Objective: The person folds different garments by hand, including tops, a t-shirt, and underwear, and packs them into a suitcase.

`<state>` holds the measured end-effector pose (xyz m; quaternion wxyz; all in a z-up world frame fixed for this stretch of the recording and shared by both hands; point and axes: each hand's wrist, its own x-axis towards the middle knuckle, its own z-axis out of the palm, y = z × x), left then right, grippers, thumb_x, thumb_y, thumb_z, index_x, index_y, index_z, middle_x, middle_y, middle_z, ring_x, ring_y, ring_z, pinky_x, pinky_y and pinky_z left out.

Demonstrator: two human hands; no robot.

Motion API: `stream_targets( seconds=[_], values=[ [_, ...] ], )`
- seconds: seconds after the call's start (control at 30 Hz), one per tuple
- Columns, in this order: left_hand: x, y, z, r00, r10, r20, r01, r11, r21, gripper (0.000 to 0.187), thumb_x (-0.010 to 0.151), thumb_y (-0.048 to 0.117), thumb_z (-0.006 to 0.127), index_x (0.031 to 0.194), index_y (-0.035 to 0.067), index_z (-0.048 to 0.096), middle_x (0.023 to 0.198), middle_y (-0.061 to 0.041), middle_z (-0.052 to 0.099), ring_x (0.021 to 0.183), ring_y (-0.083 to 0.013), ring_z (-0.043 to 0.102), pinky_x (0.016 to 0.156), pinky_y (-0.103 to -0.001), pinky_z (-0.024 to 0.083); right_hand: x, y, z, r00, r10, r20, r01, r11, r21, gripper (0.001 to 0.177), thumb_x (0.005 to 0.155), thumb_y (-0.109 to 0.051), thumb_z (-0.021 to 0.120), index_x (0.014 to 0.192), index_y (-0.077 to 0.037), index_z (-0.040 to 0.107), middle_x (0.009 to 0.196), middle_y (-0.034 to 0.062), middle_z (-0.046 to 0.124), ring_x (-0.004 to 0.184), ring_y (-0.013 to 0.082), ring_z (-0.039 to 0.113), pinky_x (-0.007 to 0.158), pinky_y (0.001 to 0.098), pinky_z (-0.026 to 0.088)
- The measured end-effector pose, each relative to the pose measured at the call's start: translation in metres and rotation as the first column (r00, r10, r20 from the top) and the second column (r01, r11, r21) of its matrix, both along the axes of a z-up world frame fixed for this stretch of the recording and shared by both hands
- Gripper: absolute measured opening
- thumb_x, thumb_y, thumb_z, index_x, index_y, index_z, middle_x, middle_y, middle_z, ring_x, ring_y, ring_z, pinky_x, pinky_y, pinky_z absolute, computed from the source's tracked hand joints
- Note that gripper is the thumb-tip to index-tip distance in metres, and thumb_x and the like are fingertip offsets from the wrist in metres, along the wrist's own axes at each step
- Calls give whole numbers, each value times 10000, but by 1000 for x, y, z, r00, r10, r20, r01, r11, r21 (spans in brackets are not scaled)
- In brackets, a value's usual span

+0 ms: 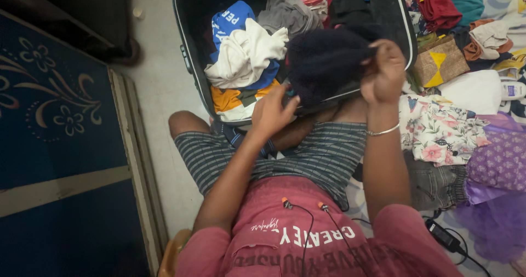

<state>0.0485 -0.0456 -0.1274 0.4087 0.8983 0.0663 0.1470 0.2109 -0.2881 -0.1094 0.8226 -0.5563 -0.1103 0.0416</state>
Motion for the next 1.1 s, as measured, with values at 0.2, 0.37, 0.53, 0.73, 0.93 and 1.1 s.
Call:
stream_targets(
  seconds=[0.2,0.37,0.53,0.73,0.93,1.1],
  values=[
    [17,14,-21,998,-53,-42,3,650,-760,567,928,241,752,1407,34,530,1311,-109,662,1208,-185,647,1035,-350,516,-47,7,35,927,366,78,-362,825,434,223,1023,-218,620,924,-21,586,926,121,639,927,224,627,927,323,513],
    [-1,1,-36,940,-274,204,327,553,-767,493,916,117,758,1366,-23,613,1346,-133,688,1248,-203,648,1111,-360,489,-69,-5,9,859,474,194,-512,798,317,318,989,-228,587,749,-25,535,872,153,600,775,196,533,761,286,463],
    [-21,-2,-12,927,-254,276,365,440,-820,523,871,82,763,1347,28,554,1336,-109,645,1247,-216,619,1103,-364,480,-81,-18,-6,912,408,-31,-394,897,198,371,1049,-366,566,882,-35,585,931,131,653,845,191,601,817,294,505],
    [-43,-5,40,858,-428,284,435,900,44,406,724,10,678,1126,73,669,1392,-173,596,1385,-416,524,1178,-449,410,-94,-18,-28,819,555,-146,-574,785,-235,446,989,-351,648,1268,-5,616,1132,27,666,1008,87,618,902,246,514],
    [-55,5,58,768,-507,390,621,738,-263,311,891,114,722,1163,34,596,1517,-199,499,1352,-347,561,1073,-401,488,-100,-13,-23,969,244,-45,-247,933,-260,312,1137,-187,628,1257,96,572,1142,127,575,1074,219,517,976,383,405],
    [-60,5,63,827,-558,-68,371,633,-680,321,1034,254,645,1270,41,693,1023,-130,752,665,-102,668,613,-252,532,-115,7,38,972,214,97,-233,933,273,460,1139,-305,543,1480,5,551,1496,113,607,1380,249,572,1261,411,395]
  ],
)
